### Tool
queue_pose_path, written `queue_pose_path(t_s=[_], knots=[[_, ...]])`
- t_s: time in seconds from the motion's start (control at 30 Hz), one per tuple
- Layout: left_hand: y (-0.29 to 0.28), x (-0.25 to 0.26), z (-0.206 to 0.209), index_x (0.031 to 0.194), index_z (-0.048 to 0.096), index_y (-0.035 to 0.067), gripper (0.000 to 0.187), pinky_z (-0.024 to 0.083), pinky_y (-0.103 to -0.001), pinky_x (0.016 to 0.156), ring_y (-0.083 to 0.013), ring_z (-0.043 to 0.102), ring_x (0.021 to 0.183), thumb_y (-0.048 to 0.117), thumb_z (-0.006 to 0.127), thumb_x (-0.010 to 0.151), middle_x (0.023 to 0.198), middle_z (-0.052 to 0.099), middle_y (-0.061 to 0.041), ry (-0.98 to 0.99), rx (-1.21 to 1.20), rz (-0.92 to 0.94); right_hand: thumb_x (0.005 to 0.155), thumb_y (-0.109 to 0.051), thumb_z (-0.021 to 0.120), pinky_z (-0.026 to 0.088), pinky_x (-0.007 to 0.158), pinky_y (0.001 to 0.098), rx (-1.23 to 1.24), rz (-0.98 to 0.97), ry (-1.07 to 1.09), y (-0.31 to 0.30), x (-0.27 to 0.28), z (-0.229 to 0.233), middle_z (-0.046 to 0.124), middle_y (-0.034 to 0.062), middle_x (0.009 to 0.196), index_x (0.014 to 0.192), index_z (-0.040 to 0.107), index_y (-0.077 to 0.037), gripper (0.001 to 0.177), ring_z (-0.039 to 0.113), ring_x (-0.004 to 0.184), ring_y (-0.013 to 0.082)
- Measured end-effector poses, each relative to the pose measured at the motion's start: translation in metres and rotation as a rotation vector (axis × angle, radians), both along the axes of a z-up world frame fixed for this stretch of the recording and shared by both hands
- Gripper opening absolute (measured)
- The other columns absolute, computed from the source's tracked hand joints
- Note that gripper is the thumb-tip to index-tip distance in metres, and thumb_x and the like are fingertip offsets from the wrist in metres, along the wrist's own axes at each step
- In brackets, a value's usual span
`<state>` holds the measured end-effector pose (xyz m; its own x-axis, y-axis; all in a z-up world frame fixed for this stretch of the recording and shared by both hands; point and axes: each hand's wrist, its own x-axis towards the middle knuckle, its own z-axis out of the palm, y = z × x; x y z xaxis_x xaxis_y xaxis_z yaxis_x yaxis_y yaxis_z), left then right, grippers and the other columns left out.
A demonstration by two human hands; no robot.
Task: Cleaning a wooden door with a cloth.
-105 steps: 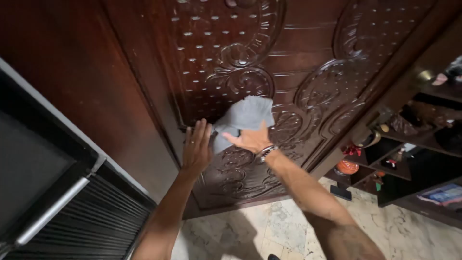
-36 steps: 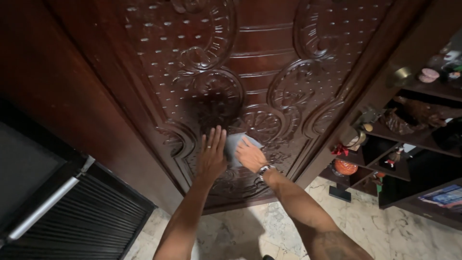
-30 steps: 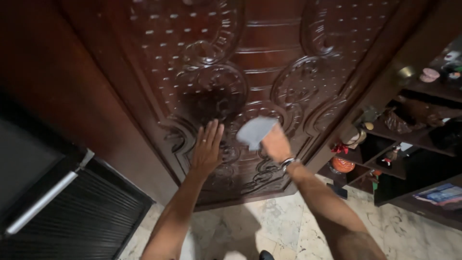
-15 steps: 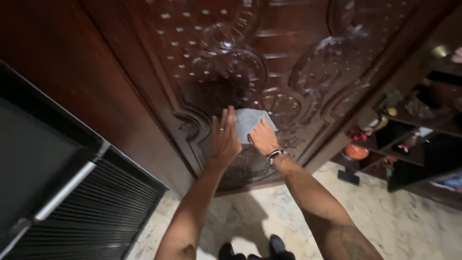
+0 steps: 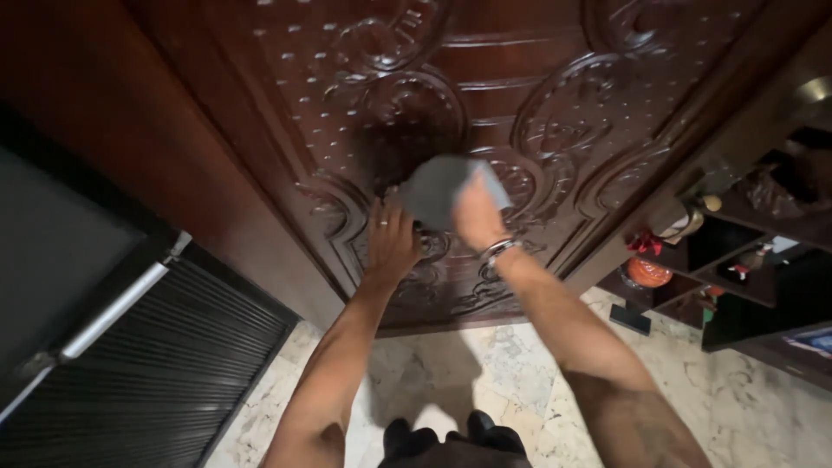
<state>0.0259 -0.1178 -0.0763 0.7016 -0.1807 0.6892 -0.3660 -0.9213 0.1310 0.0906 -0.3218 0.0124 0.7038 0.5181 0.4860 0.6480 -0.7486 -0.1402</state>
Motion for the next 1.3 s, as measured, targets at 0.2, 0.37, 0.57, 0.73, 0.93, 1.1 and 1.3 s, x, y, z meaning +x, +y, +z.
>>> queue_pose_path(t_s=[0.2, 0.37, 0.57, 0.73, 0.93, 1.1, 1.3], knots=[[-0.004, -0.034, 0.08, 0.141, 0.052, 0.002, 0.066, 0.029, -0.058, 0.121, -0.0364, 0.038, 0.143, 0.007, 0.072, 0.078, 0.157, 0.039, -0.017, -0.025, 0.032, -0.046, 0.082, -0.018, 0.057, 0.034, 0.12, 0.0503, -0.403, 0.295, -0.241, -0.047, 0.01, -0.048, 0.067, 0.0051, 0.092, 0.09, 0.071, -0.011, 0.017, 0.061, 0.107, 0.0252], [-0.003, -0.045, 0.093, 0.154, 0.044, 0.001, 0.071, 0.024, -0.053, 0.128, -0.0327, 0.025, 0.156, 0.006, 0.066, 0.087, 0.168, 0.026, -0.015, -0.051, 0.136, 0.022, 0.088, -0.021, 0.056, 0.033, 0.117, 0.0505, -0.589, 0.207, -0.198, -0.136, 0.02, -0.026, 0.065, 0.0063, 0.089, 0.091, 0.069, -0.015, 0.015, 0.06, 0.102, 0.0263], [-0.02, -0.047, 0.1, 0.153, 0.044, -0.002, 0.07, 0.023, -0.055, 0.127, -0.0371, 0.028, 0.154, 0.007, 0.066, 0.087, 0.166, 0.028, -0.02, -0.058, 0.093, 0.026, 0.088, -0.023, 0.055, 0.032, 0.12, 0.0471, -0.396, -0.005, -0.332, -0.083, 0.009, 0.045, 0.073, 0.0088, 0.101, 0.096, 0.075, -0.01, 0.025, 0.064, 0.105, 0.0277], [-0.014, -0.016, 0.045, 0.127, 0.054, -0.005, 0.05, 0.025, -0.062, 0.129, -0.0426, 0.046, 0.136, 0.014, 0.074, 0.086, 0.135, 0.048, -0.024, 0.014, 0.061, 0.051, 0.081, -0.024, 0.062, 0.037, 0.105, 0.0587, -0.569, 0.145, -0.382, -0.002, -0.021, 0.045, 0.074, 0.0095, 0.094, 0.092, 0.078, -0.01, 0.024, 0.066, 0.091, 0.0319], [-0.015, -0.021, 0.053, 0.126, 0.055, 0.0, 0.049, 0.039, -0.055, 0.118, -0.0397, 0.051, 0.129, 0.011, 0.075, 0.083, 0.132, 0.054, -0.021, -0.016, 0.051, 0.102, 0.089, -0.022, 0.058, 0.04, 0.106, 0.0416, -0.132, 0.235, -0.258, -0.042, 0.001, -0.026, 0.07, 0.0062, 0.114, 0.104, 0.073, -0.012, 0.023, 0.057, 0.12, 0.0342], [-0.022, -0.047, 0.091, 0.151, 0.042, 0.005, 0.083, 0.046, -0.057, 0.108, -0.0395, 0.05, 0.132, 0.011, 0.073, 0.074, 0.149, 0.048, -0.018, -0.127, -0.086, -0.064, 0.092, -0.022, 0.055, 0.032, 0.122, 0.0514, -0.625, 0.153, -0.048, -0.118, 0.008, -0.018, 0.066, 0.0073, 0.1, 0.098, 0.072, -0.013, 0.021, 0.058, 0.111, 0.0278], [-0.036, -0.039, 0.082, 0.149, 0.048, 0.012, 0.062, 0.049, -0.048, 0.053, -0.0399, 0.058, 0.111, 0.006, 0.063, 0.089, 0.148, 0.049, -0.018, 0.149, -0.187, 0.036, 0.082, -0.02, 0.055, 0.035, 0.106, 0.0492, 0.009, 0.156, -0.44, -0.087, -0.002, 0.036, 0.069, 0.0197, 0.125, 0.121, 0.072, -0.003, 0.046, 0.056, 0.122, 0.0375]])
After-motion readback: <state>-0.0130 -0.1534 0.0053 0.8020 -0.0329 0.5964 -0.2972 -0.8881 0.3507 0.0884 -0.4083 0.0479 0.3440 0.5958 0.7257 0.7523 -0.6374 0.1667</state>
